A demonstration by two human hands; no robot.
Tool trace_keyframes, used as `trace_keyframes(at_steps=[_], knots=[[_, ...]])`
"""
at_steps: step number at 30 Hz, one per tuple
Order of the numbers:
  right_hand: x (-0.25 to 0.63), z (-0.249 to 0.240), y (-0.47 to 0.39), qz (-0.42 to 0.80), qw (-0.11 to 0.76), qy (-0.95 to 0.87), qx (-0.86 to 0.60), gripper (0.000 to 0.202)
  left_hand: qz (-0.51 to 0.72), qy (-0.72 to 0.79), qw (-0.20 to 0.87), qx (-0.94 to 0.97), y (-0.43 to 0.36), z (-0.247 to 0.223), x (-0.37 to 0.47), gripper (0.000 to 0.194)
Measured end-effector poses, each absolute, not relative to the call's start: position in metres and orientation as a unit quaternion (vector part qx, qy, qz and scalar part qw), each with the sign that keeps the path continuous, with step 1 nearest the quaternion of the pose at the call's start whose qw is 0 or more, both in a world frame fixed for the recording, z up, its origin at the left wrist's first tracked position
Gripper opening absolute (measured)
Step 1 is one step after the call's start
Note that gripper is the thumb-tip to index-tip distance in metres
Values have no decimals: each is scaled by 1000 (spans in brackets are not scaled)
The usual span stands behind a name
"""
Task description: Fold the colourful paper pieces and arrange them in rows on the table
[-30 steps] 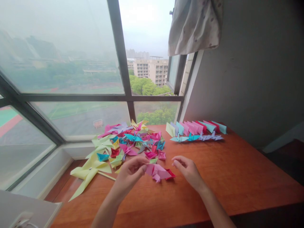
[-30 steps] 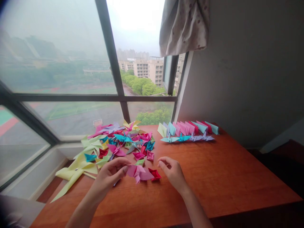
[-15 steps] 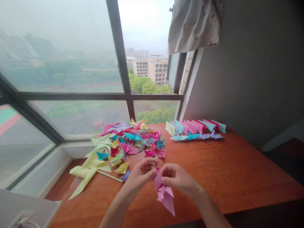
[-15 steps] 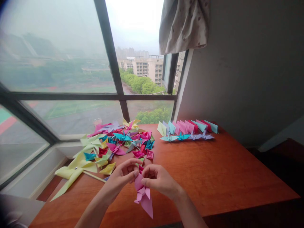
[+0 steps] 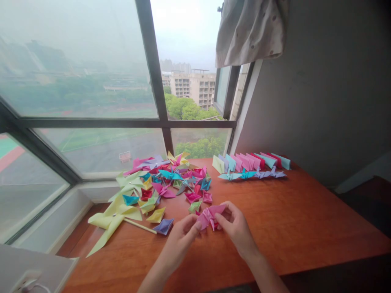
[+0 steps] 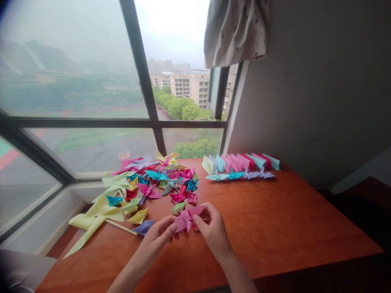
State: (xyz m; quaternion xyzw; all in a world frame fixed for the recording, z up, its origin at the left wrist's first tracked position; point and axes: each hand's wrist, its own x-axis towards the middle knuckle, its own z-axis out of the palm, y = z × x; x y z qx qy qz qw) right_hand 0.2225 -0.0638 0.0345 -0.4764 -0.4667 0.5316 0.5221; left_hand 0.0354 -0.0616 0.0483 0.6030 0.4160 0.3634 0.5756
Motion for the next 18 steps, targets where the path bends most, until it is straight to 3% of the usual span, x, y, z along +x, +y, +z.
trace_keyframes(at_steps=[7,12,18], knots=[[229,35,-70,507,454,-547,-488,28,351,462,465,669,-63,47,39,26],[237,38,-70,484,436,-568,-504,35,332,469,428,698,-63,47,36,24],[240,48,-71,408,358,-666,-512,15,309,465,414,719,-63,47,37,25]])
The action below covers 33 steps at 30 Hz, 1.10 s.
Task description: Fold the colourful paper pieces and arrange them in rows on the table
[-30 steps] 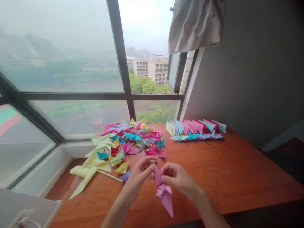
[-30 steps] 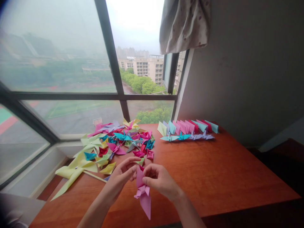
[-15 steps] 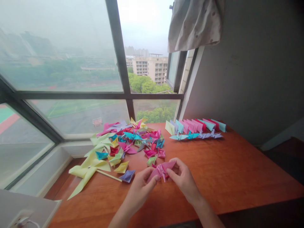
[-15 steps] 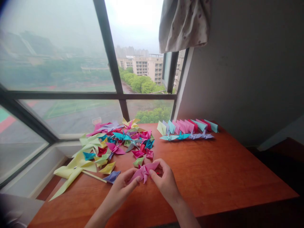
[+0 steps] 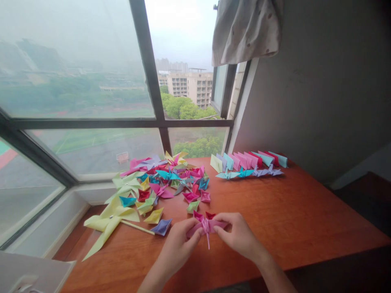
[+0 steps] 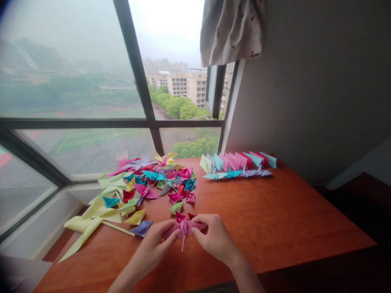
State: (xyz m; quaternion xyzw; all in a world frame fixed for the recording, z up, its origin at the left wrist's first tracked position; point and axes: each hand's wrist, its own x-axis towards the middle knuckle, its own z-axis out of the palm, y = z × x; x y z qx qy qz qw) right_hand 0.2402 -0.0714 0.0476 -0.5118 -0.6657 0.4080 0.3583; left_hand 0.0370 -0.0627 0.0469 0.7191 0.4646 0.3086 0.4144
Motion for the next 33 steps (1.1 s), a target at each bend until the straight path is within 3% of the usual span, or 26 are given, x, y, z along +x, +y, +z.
trace_keyframes(at_steps=[8,14,19,26,33], knots=[[240,58,-76,393,319,-699,-505,27,294,453,458,706,-64,50,41,23],[248,49,-77,637,351,-564,-392,31,317,349,683,558,-64,45,33,29],[244,30,-80,739,436,-415,-303,40,353,317,769,429,-69,41,34,35],[243,9,-76,752,519,-311,-260,38,390,338,763,389,-69,44,36,40],[258,3,-64,677,553,-322,-364,37,386,422,659,488,-64,48,31,44]])
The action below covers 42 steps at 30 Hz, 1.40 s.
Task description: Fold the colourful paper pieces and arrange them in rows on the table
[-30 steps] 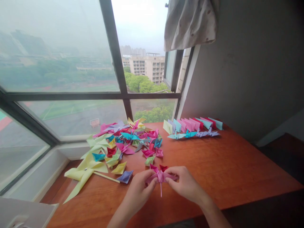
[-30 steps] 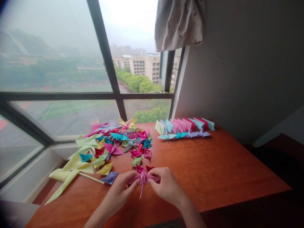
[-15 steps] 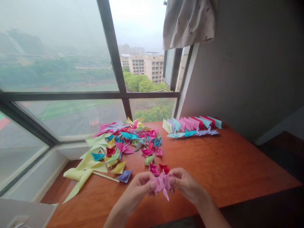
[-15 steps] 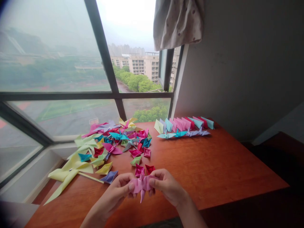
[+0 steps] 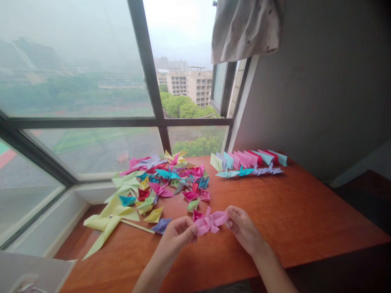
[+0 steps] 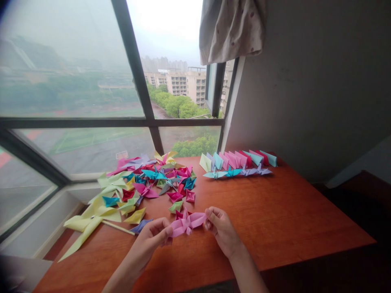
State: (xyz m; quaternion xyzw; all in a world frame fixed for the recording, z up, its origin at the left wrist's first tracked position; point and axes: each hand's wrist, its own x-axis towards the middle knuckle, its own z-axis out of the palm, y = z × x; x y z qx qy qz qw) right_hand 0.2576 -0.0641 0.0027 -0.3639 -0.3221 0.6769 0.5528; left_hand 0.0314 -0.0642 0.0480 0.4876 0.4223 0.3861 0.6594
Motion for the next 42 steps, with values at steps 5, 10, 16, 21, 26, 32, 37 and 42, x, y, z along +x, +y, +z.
trace_keyframes(at_steps=[5,10,16,21,26,32,37,42], knots=[[260,9,-67,533,591,-376,-475,39,393,444,626,507,-62,51,33,46],[246,23,-86,445,514,-543,-494,27,411,447,620,497,-60,49,39,42],[228,24,-94,278,489,-620,-547,20,405,411,618,534,-57,42,50,38],[236,18,-90,208,503,-598,-588,22,377,392,608,578,-61,33,54,32],[279,13,-80,127,498,-561,-649,28,345,403,585,613,-66,27,46,32],[398,-1,-46,-30,459,-467,-755,36,336,417,586,608,-72,12,34,38],[504,-11,-15,-118,398,-380,-827,26,321,433,565,624,-73,11,35,41],[563,-18,12,-106,355,-334,-867,20,304,445,542,645,-72,11,38,40]])
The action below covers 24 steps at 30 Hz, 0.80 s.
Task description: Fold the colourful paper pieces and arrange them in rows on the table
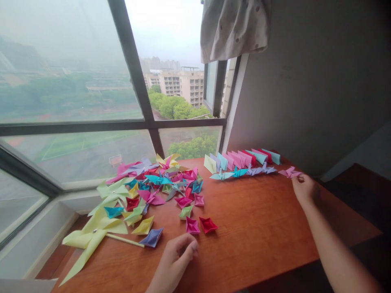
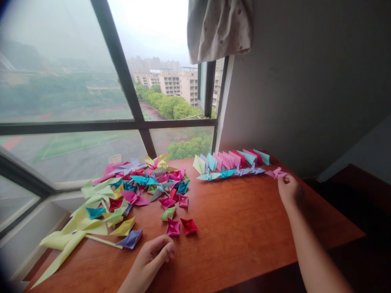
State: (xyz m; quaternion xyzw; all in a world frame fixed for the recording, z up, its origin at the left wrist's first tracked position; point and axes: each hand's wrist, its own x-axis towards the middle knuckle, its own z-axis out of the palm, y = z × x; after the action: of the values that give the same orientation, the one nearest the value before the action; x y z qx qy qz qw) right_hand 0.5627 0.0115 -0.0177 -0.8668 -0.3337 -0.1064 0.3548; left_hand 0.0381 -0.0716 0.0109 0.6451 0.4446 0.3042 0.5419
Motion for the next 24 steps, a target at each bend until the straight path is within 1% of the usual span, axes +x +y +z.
trace_keyframes(at_steps=[7,18,24], knots=[[586,-28,47,-72,329,-345,-876,18,290,461,499,675,-73,11,38,39],[604,-27,72,-46,307,-377,-873,12,290,467,489,677,-73,11,39,41],[607,-33,77,-40,316,-367,-874,15,287,472,487,677,-72,15,41,42]])
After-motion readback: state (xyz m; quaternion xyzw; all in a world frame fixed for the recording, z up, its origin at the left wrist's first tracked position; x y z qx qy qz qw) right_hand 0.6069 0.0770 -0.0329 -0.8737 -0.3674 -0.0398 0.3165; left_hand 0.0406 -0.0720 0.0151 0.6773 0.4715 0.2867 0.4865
